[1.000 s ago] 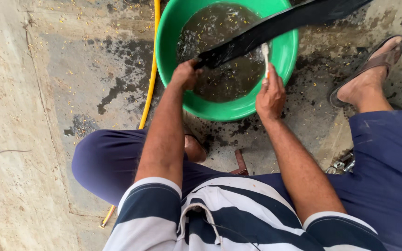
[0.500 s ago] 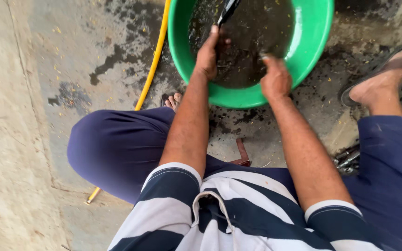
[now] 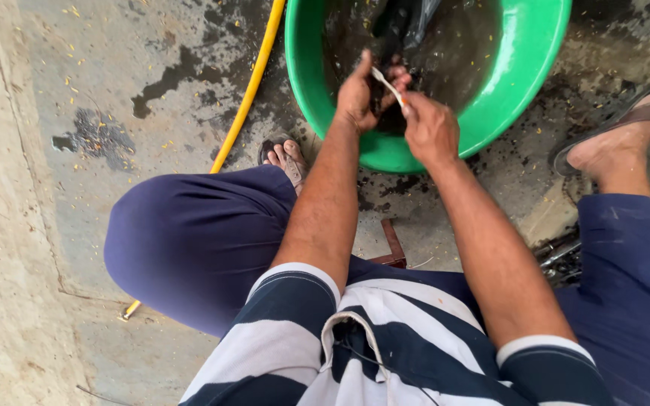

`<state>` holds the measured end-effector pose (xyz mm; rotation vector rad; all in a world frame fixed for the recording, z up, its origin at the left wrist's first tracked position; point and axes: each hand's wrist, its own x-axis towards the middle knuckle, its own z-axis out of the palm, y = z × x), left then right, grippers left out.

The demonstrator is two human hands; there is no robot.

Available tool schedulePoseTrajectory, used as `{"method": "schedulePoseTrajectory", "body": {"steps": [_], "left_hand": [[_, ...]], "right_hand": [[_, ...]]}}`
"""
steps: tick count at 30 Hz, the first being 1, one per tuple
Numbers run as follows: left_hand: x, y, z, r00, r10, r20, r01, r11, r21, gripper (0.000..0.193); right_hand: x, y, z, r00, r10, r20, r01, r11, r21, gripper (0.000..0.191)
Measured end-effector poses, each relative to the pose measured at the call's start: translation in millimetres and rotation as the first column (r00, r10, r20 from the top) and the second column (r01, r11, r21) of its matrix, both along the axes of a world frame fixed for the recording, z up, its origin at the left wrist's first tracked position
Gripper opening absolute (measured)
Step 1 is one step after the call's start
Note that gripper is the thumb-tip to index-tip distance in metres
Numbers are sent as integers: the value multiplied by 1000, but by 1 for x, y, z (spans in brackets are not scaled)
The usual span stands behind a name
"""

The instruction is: The person scrubs a black bicycle mudguard with a toothbrush and a rag in a green basin of water. They then scrub a bicycle fork in the same basin, rinsing both parts in the water.

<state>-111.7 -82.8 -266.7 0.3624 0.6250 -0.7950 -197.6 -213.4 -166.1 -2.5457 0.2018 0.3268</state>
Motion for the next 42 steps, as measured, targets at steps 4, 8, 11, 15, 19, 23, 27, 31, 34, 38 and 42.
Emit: {"method": "schedulePoseTrajectory", "body": {"steps": [4, 8, 11, 15, 19, 23, 27, 31, 34, 38, 42], "left_hand": [[5, 2, 1, 998, 18, -54, -24, 994, -104, 71], [-1, -2, 3, 991, -124, 43, 124, 992, 5, 70], [-2, -2, 2, 993, -98, 63, 96, 995, 25, 72], [6, 3, -1, 999, 11, 38, -10, 1000, -22, 77], [5, 4, 4, 992, -79, 95, 82, 996, -21, 89], [8, 7, 15, 991, 6, 131, -2, 999, -36, 87], [19, 10, 21, 991, 114, 65, -112, 993, -31, 80], [19, 3, 22, 996, 89, -17, -88, 995, 54, 59], [23, 4, 21, 982, 169, 83, -183, 961, 208, 50], [26, 10, 22, 984, 176, 35, -177, 924, 338, 39], [18, 10, 27, 987, -39, -155, 82, 956, 283, 49]], "right_hand": [[-13, 2, -8, 989, 75, 129, -71, 997, -35, 29], [-2, -11, -17, 999, 48, -5, -48, 987, -153, 25], [16, -16, -27, 996, -20, -83, 4, 981, -193, 23], [-2, -11, -26, 986, -7, -169, 17, 998, 57, 32], [-18, -16, -16, 1000, 13, -12, -12, 996, 89, 30], [-18, -19, -7, 960, -139, -243, 193, 957, 218, 25], [-31, -4, 5, 805, -270, -529, 535, 715, 450, 22], [-30, -3, 4, 870, -271, -413, 436, 814, 385, 24], [-21, -16, -2, 975, -137, -174, 181, 946, 268, 22], [-17, -31, -10, 997, 9, -80, -25, 979, -201, 24], [-19, -33, -7, 990, 90, -105, -108, 979, -172, 23]]}}
